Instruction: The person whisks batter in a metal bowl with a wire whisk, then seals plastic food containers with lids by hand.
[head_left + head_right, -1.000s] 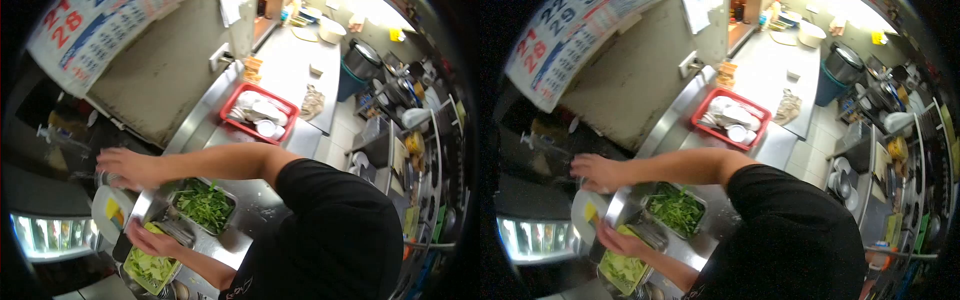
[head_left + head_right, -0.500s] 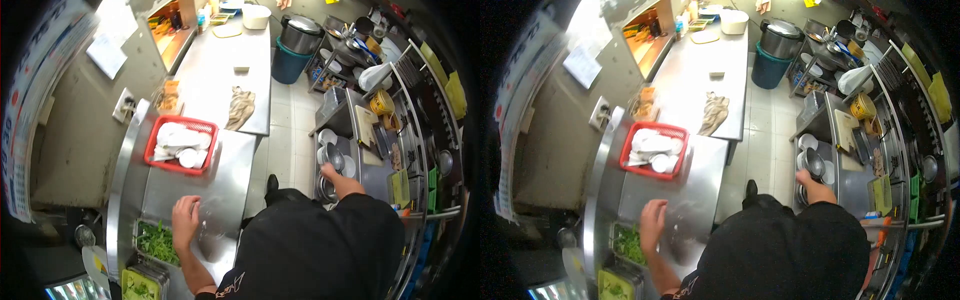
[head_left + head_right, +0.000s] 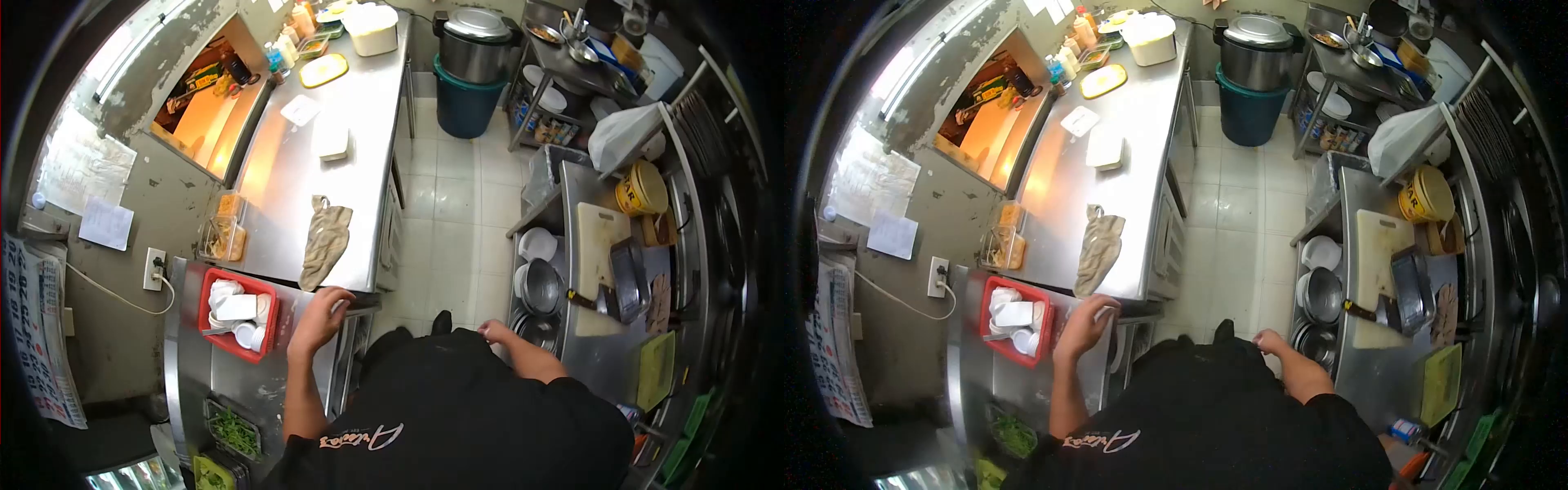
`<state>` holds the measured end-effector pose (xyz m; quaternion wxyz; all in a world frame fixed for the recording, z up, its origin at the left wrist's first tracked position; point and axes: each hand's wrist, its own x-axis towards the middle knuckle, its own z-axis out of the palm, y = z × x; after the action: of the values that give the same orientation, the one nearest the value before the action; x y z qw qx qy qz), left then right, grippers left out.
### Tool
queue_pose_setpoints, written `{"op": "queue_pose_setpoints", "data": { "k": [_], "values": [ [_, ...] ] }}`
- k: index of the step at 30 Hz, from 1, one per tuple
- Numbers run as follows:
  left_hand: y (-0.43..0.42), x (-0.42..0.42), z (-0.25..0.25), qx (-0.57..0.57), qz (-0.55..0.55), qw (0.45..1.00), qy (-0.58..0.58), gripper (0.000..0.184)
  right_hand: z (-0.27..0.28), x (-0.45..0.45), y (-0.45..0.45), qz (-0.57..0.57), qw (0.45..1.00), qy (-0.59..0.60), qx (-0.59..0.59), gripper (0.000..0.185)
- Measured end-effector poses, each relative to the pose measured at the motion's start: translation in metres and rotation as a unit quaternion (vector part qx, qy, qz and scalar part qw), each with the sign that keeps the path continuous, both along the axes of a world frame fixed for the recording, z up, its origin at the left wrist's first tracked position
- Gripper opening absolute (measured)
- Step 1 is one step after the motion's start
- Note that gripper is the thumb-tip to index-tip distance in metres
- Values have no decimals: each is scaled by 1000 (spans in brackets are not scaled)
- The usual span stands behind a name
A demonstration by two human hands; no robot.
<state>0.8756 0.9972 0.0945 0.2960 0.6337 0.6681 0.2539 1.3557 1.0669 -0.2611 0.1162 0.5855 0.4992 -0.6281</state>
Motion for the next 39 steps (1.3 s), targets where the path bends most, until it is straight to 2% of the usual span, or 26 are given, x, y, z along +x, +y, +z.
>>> {"op": "queue_pose_setpoints", "data": {
  "k": [2, 5, 6, 11, 14, 16, 17, 20, 22, 25, 27, 28, 31, 34, 37, 39],
  "values": [
    [27, 0, -1, -15, 41, 999, 4, 14, -29, -6, 33, -10, 1000, 6, 17, 20],
    [55, -7, -15, -8, 60, 996, 72, 19, -17, -20, 103, -146, 988, 37, -30, 23],
    [68, -11, -18, 6, 58, 993, 104, 22, -6, -27, 126, -149, 987, 46, -25, 24],
    [151, -47, -41, 29, 134, 989, 63, 31, 47, -60, 236, -191, 975, 112, 14, 27],
    [215, -97, -55, 38, 158, 987, -5, 33, 74, -92, 290, -263, 942, 187, 93, 28],
    [271, -149, -83, 61, 205, 975, -64, 30, 105, -119, 327, -251, 945, 192, 91, 28],
    [305, -182, -102, 76, 242, 966, -52, 29, 125, -135, 349, -240, 947, 193, 93, 29],
    [402, -276, -129, 74, 359, 927, -76, 32, 185, -193, 421, -129, 961, 220, 104, 31],
    [456, -323, -139, 138, 374, 916, 46, 33, 217, -241, 473, -51, 965, 226, 121, 34],
    [523, -373, -173, 132, 451, 878, 92, 27, 245, -321, 540, 27, 953, 270, 133, 33],
    [561, -395, -180, -22, 452, 889, 68, 27, 276, -381, 568, 94, 944, 285, 135, 34],
    [578, -401, -184, -100, 448, 887, 54, 27, 275, -404, 584, 115, 944, 287, 118, 34],
    [603, -400, -176, -132, 493, 858, 58, 27, 258, -458, 622, 173, 939, 290, 63, 34],
    [612, -406, -187, -126, 518, 838, 115, 25, 220, -508, 669, 217, 929, 299, 31, 37],
    [616, -400, -211, -45, 582, 804, 116, 22, 192, -565, 703, 217, 921, 323, 21, 45],
    [607, -405, -254, -65, 586, 805, 58, 21, 176, -601, 715, 184, 928, 323, 26, 49]
  ]
}}
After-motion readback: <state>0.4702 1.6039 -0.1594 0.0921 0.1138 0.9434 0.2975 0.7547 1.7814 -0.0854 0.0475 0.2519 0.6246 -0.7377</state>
